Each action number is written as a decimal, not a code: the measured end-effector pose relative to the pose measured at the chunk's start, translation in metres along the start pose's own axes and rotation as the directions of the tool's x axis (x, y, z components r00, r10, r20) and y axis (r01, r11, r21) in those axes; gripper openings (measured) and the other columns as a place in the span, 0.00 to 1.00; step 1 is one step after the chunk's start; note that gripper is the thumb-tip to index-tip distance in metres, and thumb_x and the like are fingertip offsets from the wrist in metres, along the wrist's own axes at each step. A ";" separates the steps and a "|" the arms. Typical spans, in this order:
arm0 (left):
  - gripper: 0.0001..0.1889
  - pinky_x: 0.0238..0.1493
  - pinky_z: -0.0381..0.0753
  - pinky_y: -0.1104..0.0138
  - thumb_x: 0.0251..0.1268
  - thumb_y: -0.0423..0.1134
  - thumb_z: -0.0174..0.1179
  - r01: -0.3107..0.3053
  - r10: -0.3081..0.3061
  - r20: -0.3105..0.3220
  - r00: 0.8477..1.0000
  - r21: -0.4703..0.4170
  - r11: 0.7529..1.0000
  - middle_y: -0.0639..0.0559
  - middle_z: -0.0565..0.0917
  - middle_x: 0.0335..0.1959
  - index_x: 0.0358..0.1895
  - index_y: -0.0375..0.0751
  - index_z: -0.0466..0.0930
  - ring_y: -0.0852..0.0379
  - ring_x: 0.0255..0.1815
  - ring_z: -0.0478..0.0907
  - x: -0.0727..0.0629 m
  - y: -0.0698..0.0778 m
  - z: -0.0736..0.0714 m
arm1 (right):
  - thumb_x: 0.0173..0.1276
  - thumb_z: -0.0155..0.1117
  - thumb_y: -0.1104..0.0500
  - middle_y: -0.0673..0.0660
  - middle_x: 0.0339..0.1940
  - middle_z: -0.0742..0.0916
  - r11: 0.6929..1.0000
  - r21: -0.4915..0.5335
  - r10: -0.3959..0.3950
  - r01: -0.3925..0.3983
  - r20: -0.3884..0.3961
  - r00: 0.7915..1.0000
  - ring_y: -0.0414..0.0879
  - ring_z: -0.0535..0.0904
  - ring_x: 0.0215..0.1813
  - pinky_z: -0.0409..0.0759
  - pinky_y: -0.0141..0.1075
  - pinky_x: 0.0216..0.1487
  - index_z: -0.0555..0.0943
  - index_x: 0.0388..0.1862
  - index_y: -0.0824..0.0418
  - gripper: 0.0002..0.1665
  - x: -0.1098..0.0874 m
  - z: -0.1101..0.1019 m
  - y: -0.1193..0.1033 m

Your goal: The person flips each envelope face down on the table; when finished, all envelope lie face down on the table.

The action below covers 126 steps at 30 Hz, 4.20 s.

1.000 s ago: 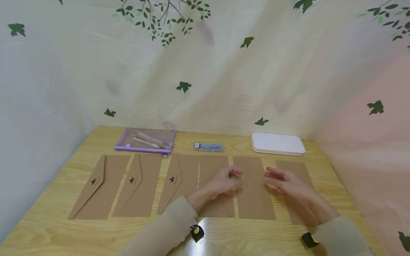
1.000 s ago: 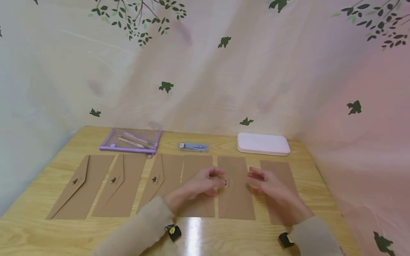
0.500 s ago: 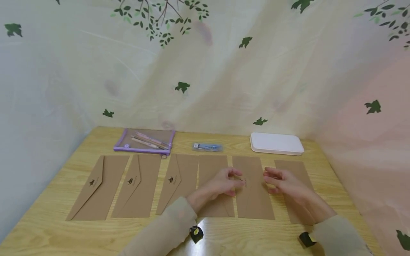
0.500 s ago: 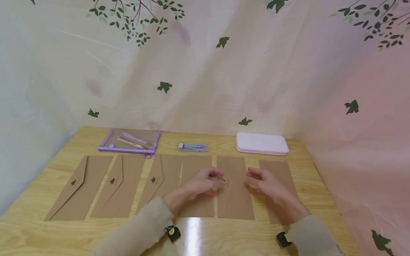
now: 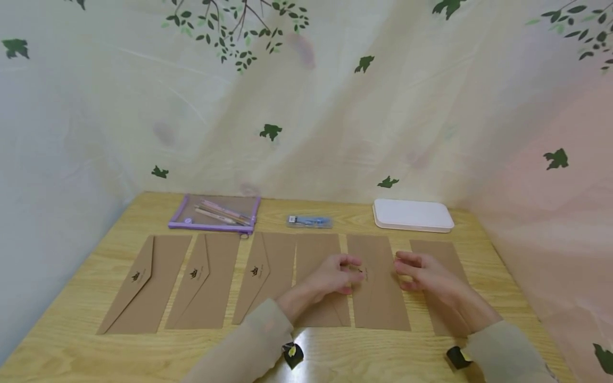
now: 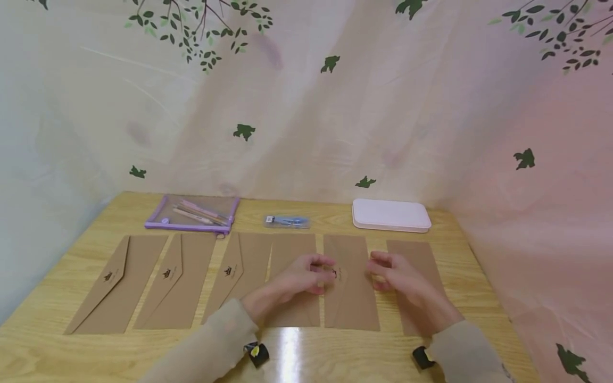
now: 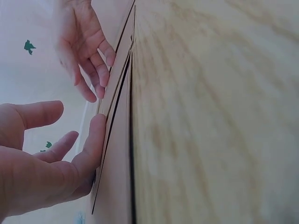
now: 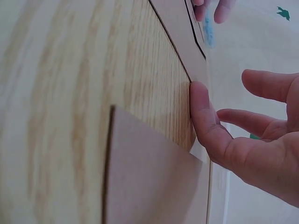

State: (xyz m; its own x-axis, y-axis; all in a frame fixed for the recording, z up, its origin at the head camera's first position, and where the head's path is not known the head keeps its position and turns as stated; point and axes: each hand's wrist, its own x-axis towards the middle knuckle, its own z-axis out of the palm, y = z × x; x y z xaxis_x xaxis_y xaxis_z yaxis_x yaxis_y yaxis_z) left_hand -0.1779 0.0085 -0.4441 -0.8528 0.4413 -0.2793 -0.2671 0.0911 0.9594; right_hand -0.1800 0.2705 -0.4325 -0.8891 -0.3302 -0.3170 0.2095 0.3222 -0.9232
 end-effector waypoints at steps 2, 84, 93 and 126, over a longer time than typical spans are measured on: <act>0.22 0.43 0.88 0.58 0.66 0.32 0.66 0.001 -0.001 -0.001 1.000 -0.015 1.000 0.45 0.83 0.45 0.62 0.30 0.77 0.52 0.43 0.80 0.000 0.000 0.000 | 0.81 0.56 0.58 0.82 0.75 0.59 1.000 -0.003 -0.001 0.001 0.000 1.000 0.65 0.66 0.71 0.85 0.43 0.54 0.50 0.75 0.84 0.41 0.000 0.000 0.000; 0.34 0.55 0.82 0.56 0.73 0.34 0.60 0.185 -0.141 0.141 0.980 -0.388 0.903 0.36 0.75 0.64 0.76 0.30 0.57 0.49 0.52 0.79 -0.008 0.008 -0.015 | 0.81 0.56 0.54 0.77 0.78 0.58 0.998 0.063 -0.001 -0.002 0.050 0.999 0.58 0.69 0.71 0.81 0.41 0.60 0.52 0.77 0.79 0.41 -0.006 -0.007 0.004; 0.33 0.49 0.82 0.62 0.73 0.35 0.60 0.181 -0.132 0.155 0.979 -0.369 0.912 0.36 0.76 0.62 0.76 0.32 0.58 0.52 0.49 0.79 -0.009 0.010 -0.018 | 0.80 0.57 0.53 0.74 0.79 0.58 0.997 0.073 -0.008 0.003 0.066 0.998 0.67 0.55 0.78 0.79 0.43 0.64 0.51 0.79 0.74 0.42 -0.013 -0.003 -0.002; 0.32 0.57 0.79 0.58 0.71 0.35 0.62 0.146 -0.120 0.094 0.988 -0.374 0.916 0.40 0.75 0.60 0.74 0.33 0.63 0.48 0.53 0.73 -0.015 0.008 -0.017 | 0.80 0.57 0.55 0.75 0.79 0.57 0.991 0.124 -0.054 0.044 0.079 0.995 0.69 0.55 0.77 0.73 0.51 0.69 0.49 0.80 0.74 0.42 -0.016 0.005 -0.002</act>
State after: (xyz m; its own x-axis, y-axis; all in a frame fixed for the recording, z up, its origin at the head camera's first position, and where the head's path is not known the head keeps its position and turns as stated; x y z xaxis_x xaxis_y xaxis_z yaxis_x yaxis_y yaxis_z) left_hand -0.1753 -0.0126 -0.4326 -0.7688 0.5089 -0.3871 -0.5373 -0.1858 0.8227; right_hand -0.1644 0.2709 -0.4270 -0.8641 -0.4162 -0.2830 0.2192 0.1948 -0.9560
